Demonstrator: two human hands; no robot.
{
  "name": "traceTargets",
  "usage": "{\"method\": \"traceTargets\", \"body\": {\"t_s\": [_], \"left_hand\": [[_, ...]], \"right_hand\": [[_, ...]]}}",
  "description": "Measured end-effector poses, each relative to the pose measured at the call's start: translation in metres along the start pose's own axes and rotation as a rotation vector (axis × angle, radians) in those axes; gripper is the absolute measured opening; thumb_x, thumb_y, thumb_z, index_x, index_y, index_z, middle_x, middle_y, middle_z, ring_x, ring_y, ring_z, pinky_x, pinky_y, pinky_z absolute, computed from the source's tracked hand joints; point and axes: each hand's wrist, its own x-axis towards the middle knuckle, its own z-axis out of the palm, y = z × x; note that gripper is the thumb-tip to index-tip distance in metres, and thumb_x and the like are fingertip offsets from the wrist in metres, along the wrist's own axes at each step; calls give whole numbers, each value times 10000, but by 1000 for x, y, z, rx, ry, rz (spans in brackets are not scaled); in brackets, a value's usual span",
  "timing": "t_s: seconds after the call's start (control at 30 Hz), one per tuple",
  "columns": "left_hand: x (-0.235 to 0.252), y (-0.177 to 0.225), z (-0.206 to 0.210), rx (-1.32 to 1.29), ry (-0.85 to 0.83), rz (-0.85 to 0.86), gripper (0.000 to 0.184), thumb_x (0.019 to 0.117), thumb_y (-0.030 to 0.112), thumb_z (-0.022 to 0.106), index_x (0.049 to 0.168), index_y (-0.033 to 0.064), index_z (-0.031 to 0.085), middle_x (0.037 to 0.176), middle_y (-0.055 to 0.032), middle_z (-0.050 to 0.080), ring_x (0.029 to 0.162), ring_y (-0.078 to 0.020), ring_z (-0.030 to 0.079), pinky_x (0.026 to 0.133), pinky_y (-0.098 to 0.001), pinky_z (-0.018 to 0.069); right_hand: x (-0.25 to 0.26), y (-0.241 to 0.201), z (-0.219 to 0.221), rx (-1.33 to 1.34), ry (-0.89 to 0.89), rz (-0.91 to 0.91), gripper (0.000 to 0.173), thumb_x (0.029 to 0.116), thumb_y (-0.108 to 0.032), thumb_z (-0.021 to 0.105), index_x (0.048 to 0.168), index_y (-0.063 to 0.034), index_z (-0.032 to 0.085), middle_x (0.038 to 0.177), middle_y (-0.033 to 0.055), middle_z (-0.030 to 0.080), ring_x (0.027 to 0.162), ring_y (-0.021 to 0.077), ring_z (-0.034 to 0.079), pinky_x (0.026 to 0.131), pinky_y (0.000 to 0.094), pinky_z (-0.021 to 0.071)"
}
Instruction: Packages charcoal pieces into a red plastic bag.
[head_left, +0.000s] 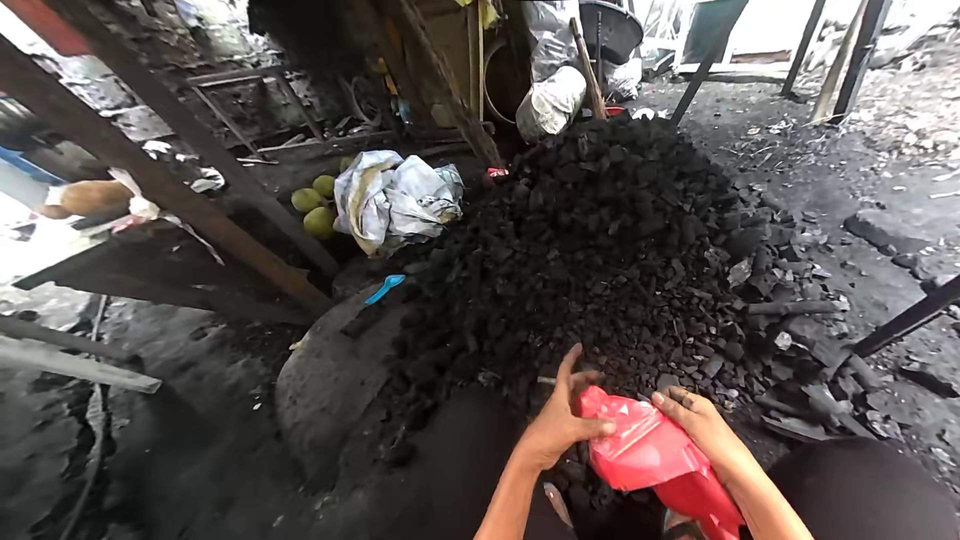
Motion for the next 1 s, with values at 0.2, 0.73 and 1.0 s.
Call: {"method": "traceTargets", "body": {"t_s": [0.2,0.73,1.0], "left_hand": [[-3,9,-18,194,-250,86,353,866,0,651,1218,-9,663,1239,-77,645,1061,-108,637,937,-312,544],[7,-10,19,10,206,-194,236,1085,172,457,1141,2,611,940,-67,638,830,-116,628,768,-307,545],[4,-20,-6,-37,328,-88,253,1069,155,505,1136,-43,646,873,-59,660,772,-101,643,750,-290,563]], "right_hand": [[2,11,-5,78,-61,124,200,1051,-156,471,943,-82,622,700,-53,637,622,19,621,623,200,549],[-14,24,36,-335,74,-238,576,838,-454,762,1172,11,697,1133,135,668,848,150,668,743,347,583],[-13,9,11,361,301,-94,181,1023,-57,415,1081,-49,587,723,-4,695,574,95,661,568,277,593]]}}
